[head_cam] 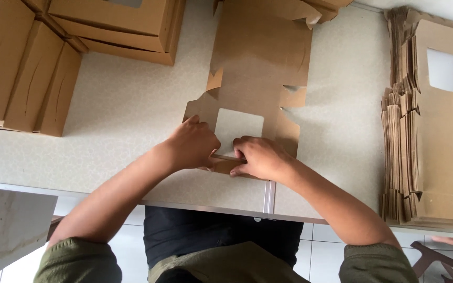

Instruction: Assembling a cardboard box with a clear window by folding and tucking the flaps along pre-scored lines.

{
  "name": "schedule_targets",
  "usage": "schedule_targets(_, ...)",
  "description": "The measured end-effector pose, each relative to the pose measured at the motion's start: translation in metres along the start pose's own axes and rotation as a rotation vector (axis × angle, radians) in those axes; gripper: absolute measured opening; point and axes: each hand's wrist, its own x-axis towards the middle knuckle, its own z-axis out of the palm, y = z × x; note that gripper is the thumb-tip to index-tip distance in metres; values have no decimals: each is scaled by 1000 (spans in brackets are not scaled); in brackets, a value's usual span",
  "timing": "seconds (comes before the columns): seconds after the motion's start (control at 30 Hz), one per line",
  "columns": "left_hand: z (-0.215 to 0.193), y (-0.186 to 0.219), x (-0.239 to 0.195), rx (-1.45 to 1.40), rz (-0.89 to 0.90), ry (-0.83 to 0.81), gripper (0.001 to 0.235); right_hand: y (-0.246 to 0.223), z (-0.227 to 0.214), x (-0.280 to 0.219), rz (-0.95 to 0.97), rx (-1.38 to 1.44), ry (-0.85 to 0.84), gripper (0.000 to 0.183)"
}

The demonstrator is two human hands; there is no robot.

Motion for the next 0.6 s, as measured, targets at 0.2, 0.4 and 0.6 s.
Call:
schedule_targets(0.2,-13,2,6,56,33,-140,23,19,2,1,-21,-265,-10,50)
schedule_targets(0.4,-26,9,3,138,47,-156,16,35,5,-18,-46,-344,56,54)
schedule_targets(0.6,-30,16,-3,152,28,-131,14,39,3,-32,-41,-343,55,50)
